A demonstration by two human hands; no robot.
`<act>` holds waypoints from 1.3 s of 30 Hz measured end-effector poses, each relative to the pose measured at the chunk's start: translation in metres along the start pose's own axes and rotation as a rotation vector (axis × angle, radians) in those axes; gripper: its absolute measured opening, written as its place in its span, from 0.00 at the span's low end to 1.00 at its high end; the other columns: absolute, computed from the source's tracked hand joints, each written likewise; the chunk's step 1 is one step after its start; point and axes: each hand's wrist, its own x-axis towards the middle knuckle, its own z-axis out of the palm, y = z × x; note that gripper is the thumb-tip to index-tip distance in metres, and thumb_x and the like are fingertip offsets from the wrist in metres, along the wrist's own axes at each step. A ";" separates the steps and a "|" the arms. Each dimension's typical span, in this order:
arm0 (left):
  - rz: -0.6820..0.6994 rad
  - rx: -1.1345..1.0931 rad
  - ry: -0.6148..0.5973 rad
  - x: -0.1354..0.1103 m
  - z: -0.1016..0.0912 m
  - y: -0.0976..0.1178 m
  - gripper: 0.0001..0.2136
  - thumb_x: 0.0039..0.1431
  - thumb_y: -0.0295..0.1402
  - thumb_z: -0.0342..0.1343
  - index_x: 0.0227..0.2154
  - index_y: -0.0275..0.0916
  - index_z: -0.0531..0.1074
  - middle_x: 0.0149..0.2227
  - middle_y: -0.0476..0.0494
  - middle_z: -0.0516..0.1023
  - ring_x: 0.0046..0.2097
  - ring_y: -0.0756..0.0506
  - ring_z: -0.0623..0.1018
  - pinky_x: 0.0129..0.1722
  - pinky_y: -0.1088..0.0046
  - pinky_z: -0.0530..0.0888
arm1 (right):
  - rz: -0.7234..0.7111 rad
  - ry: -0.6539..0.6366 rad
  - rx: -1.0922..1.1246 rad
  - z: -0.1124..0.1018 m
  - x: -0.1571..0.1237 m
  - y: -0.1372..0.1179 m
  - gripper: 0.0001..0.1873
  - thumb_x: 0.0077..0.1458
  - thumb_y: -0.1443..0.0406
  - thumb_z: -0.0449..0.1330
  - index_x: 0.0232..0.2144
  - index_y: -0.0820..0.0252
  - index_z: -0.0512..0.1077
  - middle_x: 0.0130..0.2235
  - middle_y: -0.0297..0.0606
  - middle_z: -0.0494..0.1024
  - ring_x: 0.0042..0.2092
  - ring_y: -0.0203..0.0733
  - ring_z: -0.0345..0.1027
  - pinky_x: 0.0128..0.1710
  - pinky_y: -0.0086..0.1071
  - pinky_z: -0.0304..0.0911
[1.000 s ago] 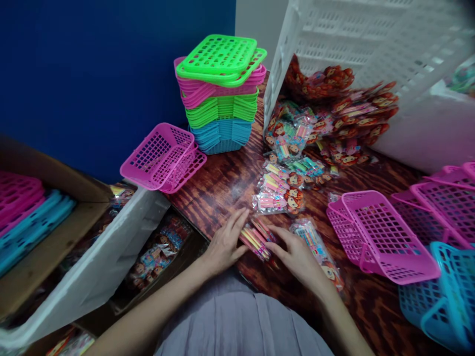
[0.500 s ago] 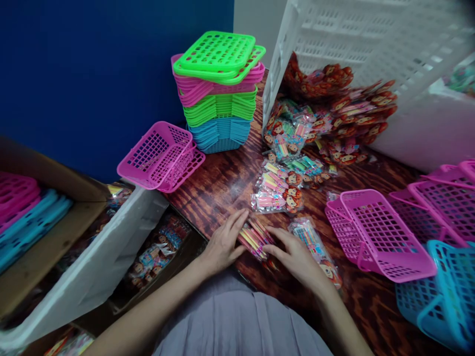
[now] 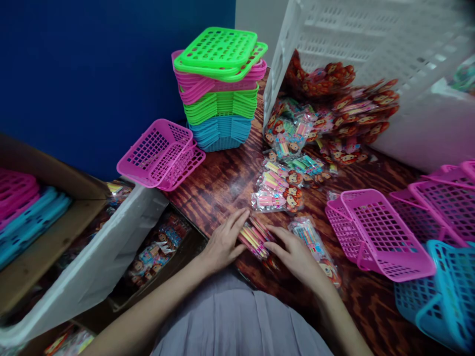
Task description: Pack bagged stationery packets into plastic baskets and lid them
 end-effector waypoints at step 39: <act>-0.054 -0.013 0.125 -0.011 0.013 -0.006 0.32 0.64 0.37 0.55 0.66 0.42 0.47 0.59 0.32 0.62 0.60 0.37 0.68 0.57 0.56 0.70 | -0.200 0.035 -0.233 0.002 -0.009 -0.011 0.33 0.60 0.77 0.44 0.61 0.44 0.65 0.69 0.37 0.54 0.65 0.47 0.57 0.62 0.46 0.60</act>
